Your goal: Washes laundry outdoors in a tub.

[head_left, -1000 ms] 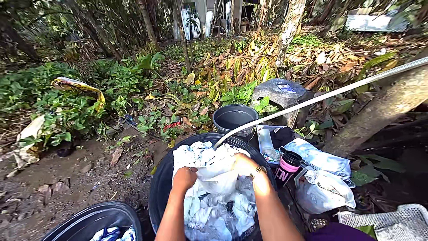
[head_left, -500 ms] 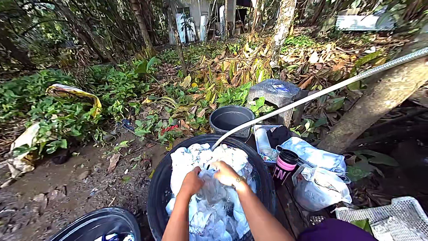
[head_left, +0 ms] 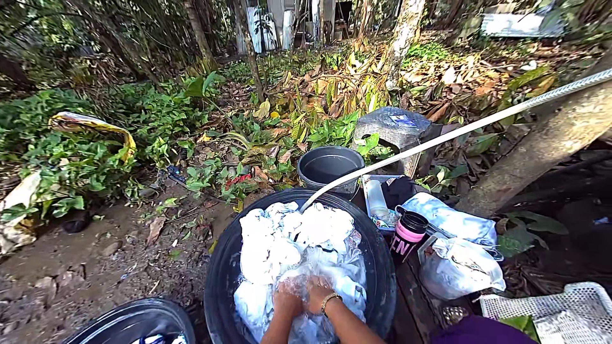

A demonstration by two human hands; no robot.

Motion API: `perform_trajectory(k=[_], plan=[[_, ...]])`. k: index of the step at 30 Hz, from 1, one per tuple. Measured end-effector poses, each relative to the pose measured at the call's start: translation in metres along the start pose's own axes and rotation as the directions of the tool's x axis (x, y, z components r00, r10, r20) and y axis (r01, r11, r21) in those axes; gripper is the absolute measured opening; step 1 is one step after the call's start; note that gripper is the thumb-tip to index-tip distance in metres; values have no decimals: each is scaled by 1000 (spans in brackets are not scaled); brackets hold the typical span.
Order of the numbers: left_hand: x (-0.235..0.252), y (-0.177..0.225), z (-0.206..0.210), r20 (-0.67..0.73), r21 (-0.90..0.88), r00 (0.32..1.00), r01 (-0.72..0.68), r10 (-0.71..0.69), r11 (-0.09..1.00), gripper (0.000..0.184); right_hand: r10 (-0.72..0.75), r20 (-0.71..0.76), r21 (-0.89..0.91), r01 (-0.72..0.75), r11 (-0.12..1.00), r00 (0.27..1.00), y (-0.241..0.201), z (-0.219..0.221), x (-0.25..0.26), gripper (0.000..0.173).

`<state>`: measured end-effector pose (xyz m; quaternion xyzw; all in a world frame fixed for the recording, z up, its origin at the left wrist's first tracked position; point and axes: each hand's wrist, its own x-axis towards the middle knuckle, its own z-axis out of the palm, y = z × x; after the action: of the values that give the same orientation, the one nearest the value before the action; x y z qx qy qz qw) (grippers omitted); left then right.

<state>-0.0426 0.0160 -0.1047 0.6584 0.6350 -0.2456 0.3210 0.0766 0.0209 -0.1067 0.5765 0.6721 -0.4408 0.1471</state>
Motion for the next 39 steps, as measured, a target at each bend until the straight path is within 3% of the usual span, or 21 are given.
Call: perform_trajectory(k=[2, 5, 8, 9, 10, 12, 13, 15, 16, 17, 19, 20, 22, 25, 28, 30, 32, 34, 35, 37, 39], plan=[[-5, 4, -33, -52, -169, 990, -140, 133, 976, 46, -18, -118, 97, 29, 995, 993, 4, 5, 5, 109], [-57, 23, -102, -267, -549, 945, -311, 190, 776, 34, -14, -293, 313, 109, 944, 956, -2, 6, -1, 117], [-111, 30, -146, -521, -747, 851, -492, 66, 446, 23, 104, -482, 567, 219, 794, 870, -13, -3, -4, 103], [-119, 27, -153, -551, -786, 834, -511, -20, 349, 22, 152, -486, 635, 229, 738, 860, -14, -9, -4, 87], [-119, 20, -157, -556, -803, 825, -502, -101, 321, 23, 233, -473, 731, 231, 643, 850, -18, -15, -5, 70], [-108, -1, -154, -514, -794, 836, -380, -191, 474, 30, 403, -390, 900, 249, 358, 828, -34, -30, -14, 49], [-101, -10, -147, -465, -756, 864, -274, -192, 594, 36, 427, -362, 923, 257, 285, 828, -42, -38, -23, 47], [-90, -13, -127, -329, -682, 933, -126, -148, 720, 47, 356, -378, 913, 280, 297, 855, -55, -54, -42, 59], [-86, -9, -119, -252, -727, 959, -98, -131, 679, 58, 281, -410, 883, 301, 360, 868, -62, -58, -50, 61], [-82, -3, -110, -187, -838, 974, -92, -125, 537, 65, 181, -426, 849, 323, 418, 886, -68, -60, -59, 61], [-67, 5, -95, -72, -997, 990, -69, -120, 26, 69, -10, -393, 829, 359, 430, 920, -79, -64, -75, 65], [-58, 3, -90, -30, -975, 994, -52, -103, -215, 69, -92, -379, 838, 384, 388, 921, -80, -66, -81, 66], [-52, -6, -89, -3, -885, 999, -20, -37, -465, 60, -223, -398, 875, 441, 199, 890, -73, -69, -83, 58], [-63, -8, -102, -52, -803, 998, -53, -19, -593, 48, -179, -462, 880, 426, -208, 868, -54, -80, -73, 27], [-84, 15, -114, -137, -789, 991, -111, -3, -605, 42, 12, -436, 835, 410, -366, 900, -47, -80, -64, 46], [-96, 31, -116, -205, -799, 972, -96, 119, -594, 44, 29, -407, 782, 364, -506, 913, -48, -72, -60, 57], [-93, 35, -110, -273, -784, 933, -73, 237, -617, 46, -4, -464, 679, 352, -644, 886, -47, -70, -62, 57], [-82, 27, -101, -306, -776, 918, -87, 251, -625, 46, 3, -531, 644, 407, -648, 847, -46, -77, -67, 47], [-78, 23, -97, -262, -791, 943, -89, 204, -605, 45, 32, -559, 660, 468, -588, 829, -47, -82, -70, 41], [-78, 21, -94, -111, -864, 990, -51, 90, -500, 53, 141, -652, 661, 649, -376, 745, -52, -84, -74, 27], [-82, 22, -98, -65, -881, 983, 23, 169, -472, 73, 174, -771, 606, 790, -99, 613, -61, -77, -79, 36]])
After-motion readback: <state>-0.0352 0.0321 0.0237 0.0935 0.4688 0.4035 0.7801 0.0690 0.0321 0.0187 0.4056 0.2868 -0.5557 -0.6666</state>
